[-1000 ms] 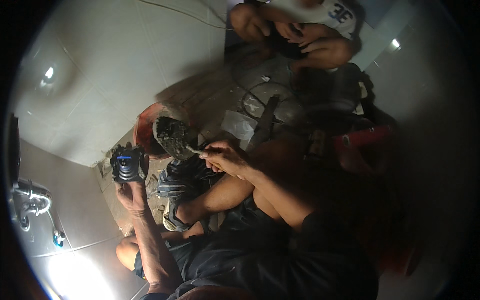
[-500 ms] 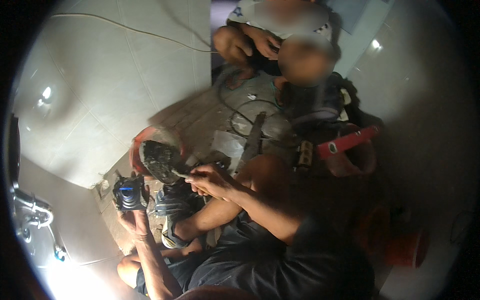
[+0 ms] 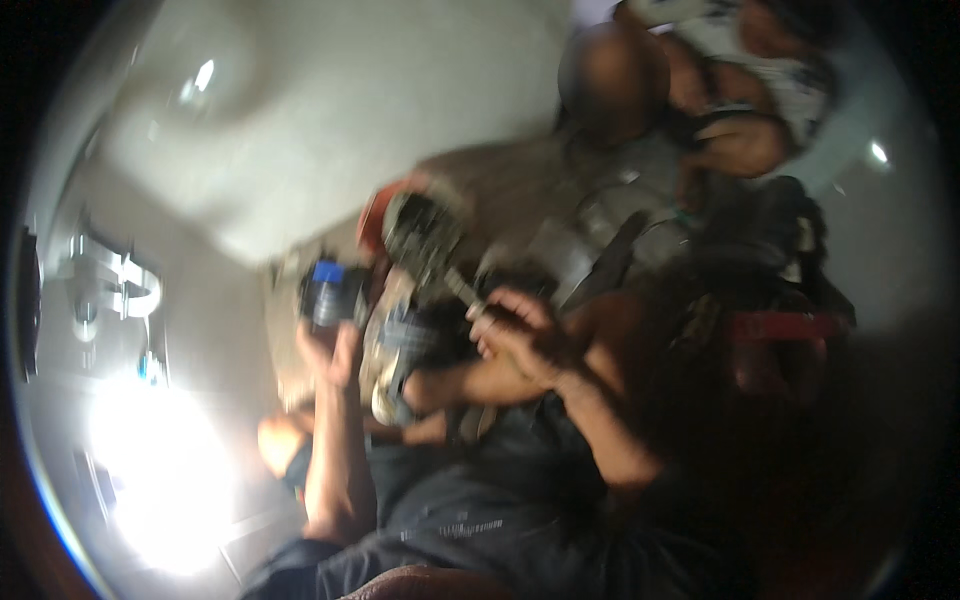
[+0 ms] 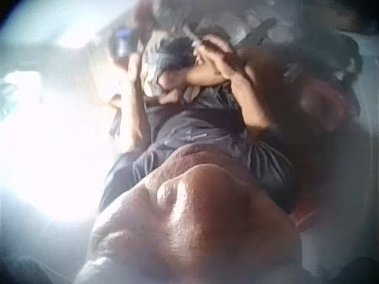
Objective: The person prepares a floor drain by applying cement to its base using a trowel. They then place the drain into a hole in the tiled floor and press it down to secure it.
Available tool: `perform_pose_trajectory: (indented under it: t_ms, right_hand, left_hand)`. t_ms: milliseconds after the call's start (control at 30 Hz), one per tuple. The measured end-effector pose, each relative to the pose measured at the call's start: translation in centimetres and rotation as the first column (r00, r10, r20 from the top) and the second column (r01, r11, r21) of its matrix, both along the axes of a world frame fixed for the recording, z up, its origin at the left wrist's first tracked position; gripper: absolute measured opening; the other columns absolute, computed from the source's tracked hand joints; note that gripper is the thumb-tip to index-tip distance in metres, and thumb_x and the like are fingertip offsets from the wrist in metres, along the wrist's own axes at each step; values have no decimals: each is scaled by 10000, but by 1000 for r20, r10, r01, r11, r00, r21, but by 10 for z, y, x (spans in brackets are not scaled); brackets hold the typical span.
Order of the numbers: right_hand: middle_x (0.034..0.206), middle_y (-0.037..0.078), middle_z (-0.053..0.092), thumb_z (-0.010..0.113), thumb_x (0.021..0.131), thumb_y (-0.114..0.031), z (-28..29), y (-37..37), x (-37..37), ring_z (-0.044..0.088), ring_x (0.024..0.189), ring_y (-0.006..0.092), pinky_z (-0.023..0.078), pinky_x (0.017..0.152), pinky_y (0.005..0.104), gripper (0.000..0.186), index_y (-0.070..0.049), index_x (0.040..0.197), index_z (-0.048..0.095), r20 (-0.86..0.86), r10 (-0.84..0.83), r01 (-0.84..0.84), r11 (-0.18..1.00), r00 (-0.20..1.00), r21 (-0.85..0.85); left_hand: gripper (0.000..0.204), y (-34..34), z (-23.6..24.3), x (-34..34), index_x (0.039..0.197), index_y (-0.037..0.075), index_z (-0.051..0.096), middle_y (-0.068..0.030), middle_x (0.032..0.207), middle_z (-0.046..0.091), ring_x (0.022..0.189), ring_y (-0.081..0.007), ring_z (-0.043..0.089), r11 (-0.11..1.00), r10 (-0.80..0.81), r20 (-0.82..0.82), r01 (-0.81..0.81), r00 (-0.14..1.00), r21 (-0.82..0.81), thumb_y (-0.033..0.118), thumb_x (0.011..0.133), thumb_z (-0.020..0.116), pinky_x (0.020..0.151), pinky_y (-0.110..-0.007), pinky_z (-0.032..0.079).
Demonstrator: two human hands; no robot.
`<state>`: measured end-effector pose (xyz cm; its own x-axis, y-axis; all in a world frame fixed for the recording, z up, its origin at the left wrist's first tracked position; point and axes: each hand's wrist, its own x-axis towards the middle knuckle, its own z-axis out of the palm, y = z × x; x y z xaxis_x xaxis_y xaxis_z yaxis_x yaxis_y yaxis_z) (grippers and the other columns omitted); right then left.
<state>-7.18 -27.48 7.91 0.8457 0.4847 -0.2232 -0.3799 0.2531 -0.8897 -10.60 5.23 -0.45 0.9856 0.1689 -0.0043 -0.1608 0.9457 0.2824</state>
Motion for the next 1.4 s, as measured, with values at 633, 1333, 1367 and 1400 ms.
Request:
perform_pose_trajectory:
  t_ms: [633, 1333, 1367, 1400]
  right_hand:
    - [922, 129, 621, 727, 927, -56, -14, 24, -53, 632, 778, 219, 522, 685, 333, 220, 23, 1076, 586, 873, -34, 495, 834, 487, -244]
    - [1042, 167, 653, 728, 927, -28, -36, 32, -32, 664, 947, 315, 541, 838, 381, 206, 19, 1094, 617, 931, 208, 701, 613, 302, -364]
    - [1042, 167, 650, 730, 925, -24, -34, 31, -32, 661, 951, 309, 539, 840, 377, 211, 17, 1097, 616, 933, 213, 696, 622, 289, -358]
    - [1042, 167, 648, 732, 922, -19, -32, 31, -32, 658, 954, 303, 537, 841, 374, 216, 16, 1100, 614, 936, 219, 690, 632, 277, -352]
  left_hand:
    - [634, -54, 76, 27, 1433, -3, 476, -248, 1457, 498, 1358, -399, 505, 952, -88, 219, 147, 972, -269, 410, 993, 671, 1137, -653, 426]
    - [808, -54, 66, 42, 1445, -102, 362, -297, 1444, 452, 1340, -422, 494, 997, 49, 171, -36, 984, -73, 411, 944, 734, 1103, -536, 507]
    - [808, -53, 65, 42, 1440, -105, 366, -295, 1437, 461, 1330, -418, 504, 996, 59, 173, -46, 983, -78, 415, 943, 734, 1090, -529, 519]
    - [797, -50, 62, 43, 1434, -103, 375, -292, 1426, 471, 1321, -414, 512, 995, 57, 171, -40, 984, -97, 415, 945, 731, 1078, -525, 528]
